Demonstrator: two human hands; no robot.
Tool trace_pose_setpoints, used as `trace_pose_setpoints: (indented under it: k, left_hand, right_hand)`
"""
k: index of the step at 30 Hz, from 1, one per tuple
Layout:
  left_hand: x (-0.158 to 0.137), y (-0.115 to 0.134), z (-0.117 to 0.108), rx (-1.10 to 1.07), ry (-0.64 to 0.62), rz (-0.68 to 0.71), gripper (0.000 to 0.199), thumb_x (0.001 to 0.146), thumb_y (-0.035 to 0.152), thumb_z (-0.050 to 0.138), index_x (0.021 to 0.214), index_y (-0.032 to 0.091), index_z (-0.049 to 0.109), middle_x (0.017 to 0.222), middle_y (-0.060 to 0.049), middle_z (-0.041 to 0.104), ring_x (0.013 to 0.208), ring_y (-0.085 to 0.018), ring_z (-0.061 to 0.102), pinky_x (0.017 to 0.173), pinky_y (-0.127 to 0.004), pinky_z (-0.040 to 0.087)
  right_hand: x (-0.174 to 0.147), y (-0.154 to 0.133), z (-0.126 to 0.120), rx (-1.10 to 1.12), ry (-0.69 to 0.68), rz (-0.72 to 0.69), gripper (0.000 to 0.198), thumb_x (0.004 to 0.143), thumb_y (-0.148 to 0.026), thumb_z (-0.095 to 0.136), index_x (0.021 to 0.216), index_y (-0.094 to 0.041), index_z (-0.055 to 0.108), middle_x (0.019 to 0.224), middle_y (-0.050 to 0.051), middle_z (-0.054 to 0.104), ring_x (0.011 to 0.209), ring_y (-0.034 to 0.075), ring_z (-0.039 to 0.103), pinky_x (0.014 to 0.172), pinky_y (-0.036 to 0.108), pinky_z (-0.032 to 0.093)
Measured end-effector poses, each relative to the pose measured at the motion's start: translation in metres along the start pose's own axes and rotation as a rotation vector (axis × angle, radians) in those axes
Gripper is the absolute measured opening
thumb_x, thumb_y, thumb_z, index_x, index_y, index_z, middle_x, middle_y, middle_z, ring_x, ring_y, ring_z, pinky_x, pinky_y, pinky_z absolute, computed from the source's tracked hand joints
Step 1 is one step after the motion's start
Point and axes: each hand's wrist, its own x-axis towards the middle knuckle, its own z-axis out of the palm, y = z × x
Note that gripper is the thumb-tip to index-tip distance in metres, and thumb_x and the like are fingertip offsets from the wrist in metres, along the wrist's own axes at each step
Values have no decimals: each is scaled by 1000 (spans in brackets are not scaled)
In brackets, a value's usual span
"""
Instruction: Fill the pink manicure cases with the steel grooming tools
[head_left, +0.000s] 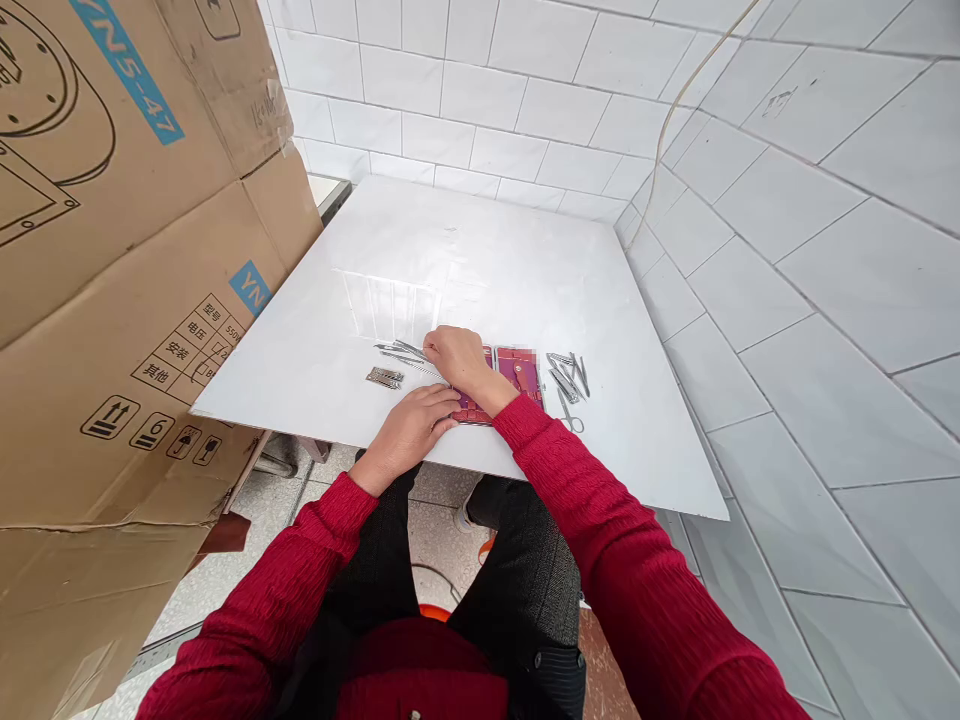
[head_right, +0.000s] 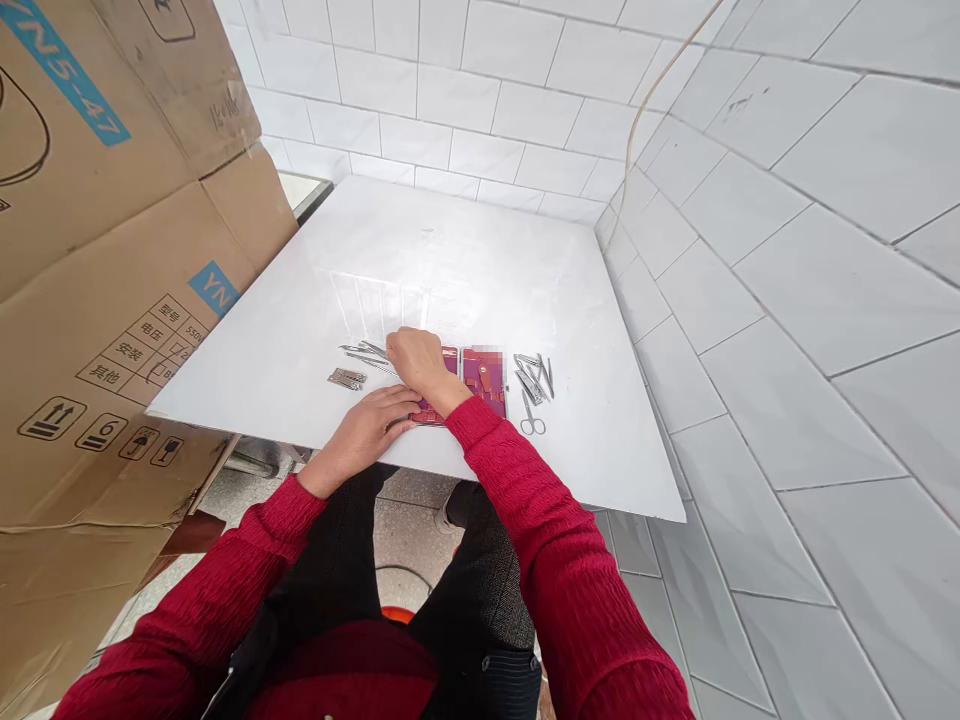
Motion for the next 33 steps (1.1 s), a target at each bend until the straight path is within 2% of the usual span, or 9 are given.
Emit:
trace_pose_setpoints:
  k: [9, 14, 20, 27, 33]
  left_hand:
    - [-1, -1, 1, -17, 9, -1, 26, 100, 25, 59, 124, 22, 69, 131, -9, 71, 129, -27, 61, 112, -51, 48]
    - [-1, 0, -1, -48, -3, 9, 26, 99, 22, 60, 123, 23, 70, 136, -7, 68, 130, -25, 60, 113, -48, 47]
    - [-1, -2, 1, -55, 3, 6, 25, 99, 23, 60, 122, 25, 70, 133, -6, 70, 126, -26, 62, 110, -49, 49]
    - [-2, -1, 0, -51, 10, 1, 24, 99, 26, 60, 121, 24, 70, 133, -7, 69, 126, -27, 62, 109, -48, 49]
    - [-2, -1, 0, -59, 6, 3, 23, 100, 25, 59, 120, 25, 71, 135, -7, 68, 129, -26, 60, 111, -48, 48]
  right_hand:
    - [10, -7, 1, 55, -38, 2, 27, 96, -19, 49, 91, -19, 76, 93, 8, 75, 77, 19, 60, 62, 29, 30]
    - [11, -14, 3, 33, -61, -66, 29, 93, -13, 49, 87, -18, 76, 90, 7, 74, 74, 18, 60, 59, 30, 30]
    - [21, -22, 4, -71, -101, -148, 29, 95, -11, 47, 93, -15, 76, 96, 12, 76, 84, 23, 69, 64, 30, 39]
    - [33, -34, -3, -172, -180, -230, 19, 92, -9, 60, 102, -10, 75, 99, 21, 77, 97, 28, 74, 78, 31, 51]
    - [34, -32, 0, -205, -207, -206, 22, 95, -13, 56, 107, -10, 74, 105, 22, 76, 97, 28, 75, 80, 33, 54]
